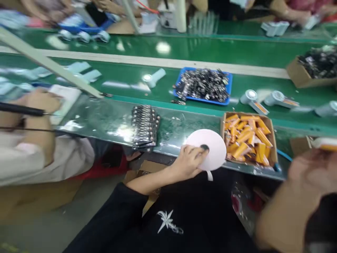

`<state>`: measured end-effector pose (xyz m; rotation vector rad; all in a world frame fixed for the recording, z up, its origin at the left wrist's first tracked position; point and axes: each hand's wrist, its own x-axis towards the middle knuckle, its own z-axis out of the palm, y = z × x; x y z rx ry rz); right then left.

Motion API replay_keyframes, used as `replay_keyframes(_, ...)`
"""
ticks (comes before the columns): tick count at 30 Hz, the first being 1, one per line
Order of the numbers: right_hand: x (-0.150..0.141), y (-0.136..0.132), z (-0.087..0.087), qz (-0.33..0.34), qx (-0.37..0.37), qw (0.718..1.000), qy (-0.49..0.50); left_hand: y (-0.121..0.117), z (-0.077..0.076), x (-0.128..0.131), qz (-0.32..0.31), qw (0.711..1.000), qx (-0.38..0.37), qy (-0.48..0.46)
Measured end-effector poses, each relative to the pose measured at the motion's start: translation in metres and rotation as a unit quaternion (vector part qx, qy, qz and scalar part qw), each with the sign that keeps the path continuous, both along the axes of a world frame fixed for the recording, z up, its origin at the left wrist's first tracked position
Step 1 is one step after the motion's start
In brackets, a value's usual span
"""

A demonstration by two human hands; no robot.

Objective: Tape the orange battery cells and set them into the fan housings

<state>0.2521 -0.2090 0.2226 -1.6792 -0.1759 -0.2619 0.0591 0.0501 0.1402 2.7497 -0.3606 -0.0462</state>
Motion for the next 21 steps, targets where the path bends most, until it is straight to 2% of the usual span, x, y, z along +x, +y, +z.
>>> replay_keyframes(2, 0.002, -0.002, -0.014, -0.082, 0.048, 0.995, -0.033, 0.034, 0.005, 0.020, -0.006, 0.998, -0.015, 0.055)
replay_keyframes(4, -0.003, 0.002, -0.037, -0.152, 0.045, 0.987, -0.028, 0.074, 0.015, 0.051, -0.006, 0.996, -0.050, 0.070)
replay_keyframes(5, -0.007, 0.005, -0.047, -0.168, 0.028, 0.985, -0.014, 0.096, 0.022, 0.070, 0.022, 0.996, -0.061, 0.063)
replay_keyframes(6, -0.010, 0.008, -0.056, -0.173, 0.008, 0.985, -0.002, 0.120, 0.028, 0.090, 0.068, 0.994, -0.065, 0.049)
replay_keyframes(7, -0.013, 0.010, -0.062, -0.176, -0.005, 0.984, 0.003, 0.145, 0.034, 0.112, 0.140, 0.988, -0.052, 0.034)
replay_keyframes(9, -0.014, 0.013, -0.068, -0.184, -0.014, 0.983, -0.003, 0.199, 0.042, 0.157, 0.243, 0.970, -0.014, 0.013)
replay_keyframes(11, -0.013, 0.013, -0.069, -0.188, -0.015, 0.982, -0.009, 0.254, 0.043, 0.197, 0.356, 0.930, 0.087, -0.009)
replay_keyframes(13, -0.014, 0.011, -0.068, -0.185, -0.016, 0.983, 0.000, 0.302, 0.039, 0.226, 0.404, 0.901, 0.156, 0.027)
replay_keyframes(15, -0.017, 0.006, -0.068, -0.192, -0.023, 0.981, 0.031, 0.338, 0.032, 0.240, 0.395, 0.898, 0.182, 0.070)
replay_keyframes(18, -0.021, -0.007, -0.062, -0.206, -0.060, 0.972, 0.093, 0.368, 0.020, 0.245, 0.328, 0.925, 0.172, 0.090)
replay_keyframes(21, -0.008, -0.009, -0.038, -0.132, -0.117, 0.983, 0.058, 0.388, 0.007, 0.248, 0.220, 0.957, 0.163, 0.096)
